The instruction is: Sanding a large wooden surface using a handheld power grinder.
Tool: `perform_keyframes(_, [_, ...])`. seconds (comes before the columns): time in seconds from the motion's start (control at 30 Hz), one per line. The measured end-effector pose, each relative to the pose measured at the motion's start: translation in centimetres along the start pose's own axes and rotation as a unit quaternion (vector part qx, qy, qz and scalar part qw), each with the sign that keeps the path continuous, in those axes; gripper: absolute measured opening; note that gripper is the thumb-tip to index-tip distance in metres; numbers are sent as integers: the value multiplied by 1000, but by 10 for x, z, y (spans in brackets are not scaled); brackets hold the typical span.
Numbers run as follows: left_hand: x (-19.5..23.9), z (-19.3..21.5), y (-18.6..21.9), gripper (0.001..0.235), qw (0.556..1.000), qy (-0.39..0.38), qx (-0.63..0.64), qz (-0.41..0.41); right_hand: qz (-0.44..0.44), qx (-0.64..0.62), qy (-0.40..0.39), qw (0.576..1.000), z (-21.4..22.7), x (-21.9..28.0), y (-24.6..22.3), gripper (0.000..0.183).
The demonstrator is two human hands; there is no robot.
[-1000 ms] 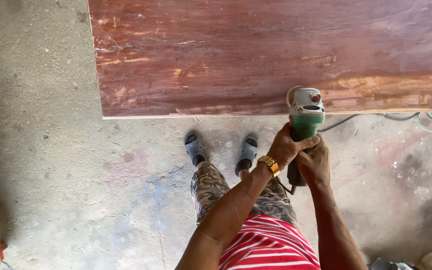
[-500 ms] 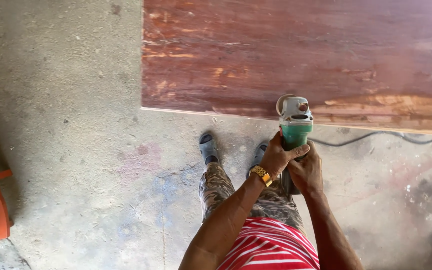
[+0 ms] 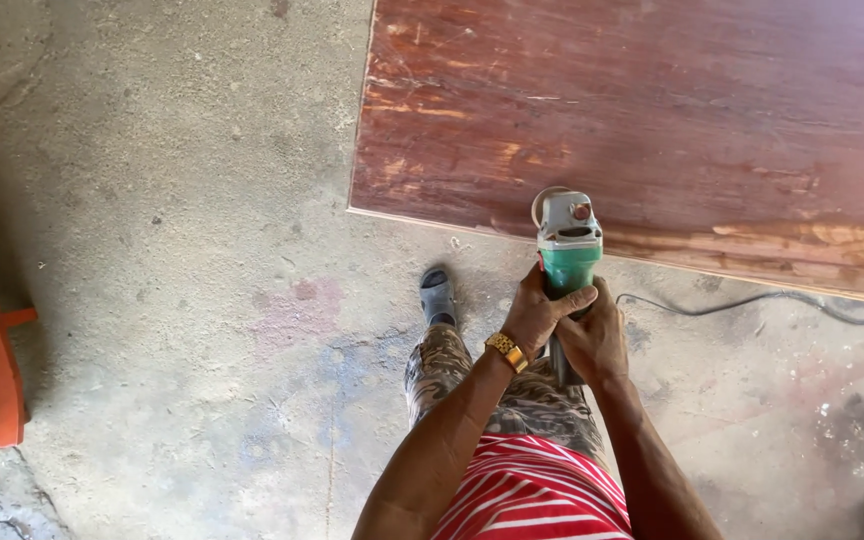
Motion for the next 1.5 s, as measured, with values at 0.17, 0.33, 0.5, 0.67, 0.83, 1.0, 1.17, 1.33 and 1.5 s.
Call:
perform_keyframes(0.17, [1, 27, 14, 58, 1000, 18, 6, 5, 21, -44, -22, 999, -28, -5, -12, 41])
perform_keyframes(0.33, [5, 45, 27, 65, 999, 26, 36, 13, -11, -94, -58, 994, -47, -7, -22, 40])
perform_keyframes(0.5, [2, 35, 19, 63, 999, 32, 5, 29, 15, -42, -18, 999, -28, -5, -23, 34])
perform_keyframes(0.67, [-3, -14, -2, 58, 999, 9, -25, 38, -28, -52, 7, 998, 14, -2, 12, 34])
perform_keyframes(0.83, [-11, -54, -27, 55, 998, -14, -38, 40, -44, -50, 30, 997, 52, 1, 39, 36])
perform_keyframes(1.0, [-20, -96, -44, 54, 997, -53, -22, 60, -54, -37, 53, 996, 85, -2, 71, 36])
perform_keyframes(1.17, [-31, -137, -76, 57, 994, -69, -46, 66, -55, -50, 84, 994, 123, -1, 103, 34])
perform_keyframes(1.33, [-41, -180, -96, 59, 990, -109, -70, 62, -45, -48, 118, 991, 158, -2, 133, 33])
perform_keyframes(1.5, [-54, -209, -122, 61, 981, -130, -117, 83, -35, -103, 149, 983, 183, -6, 162, 27])
Point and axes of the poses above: each hand's wrist, its own x-axis away from the middle knuckle, its own z-axis out of the back of the hand, y = z × x, the point moved 9 cm from there along -x, towards the middle knuckle, and after that the axes turned 3 degrees about -x, right-handed, at the moved point
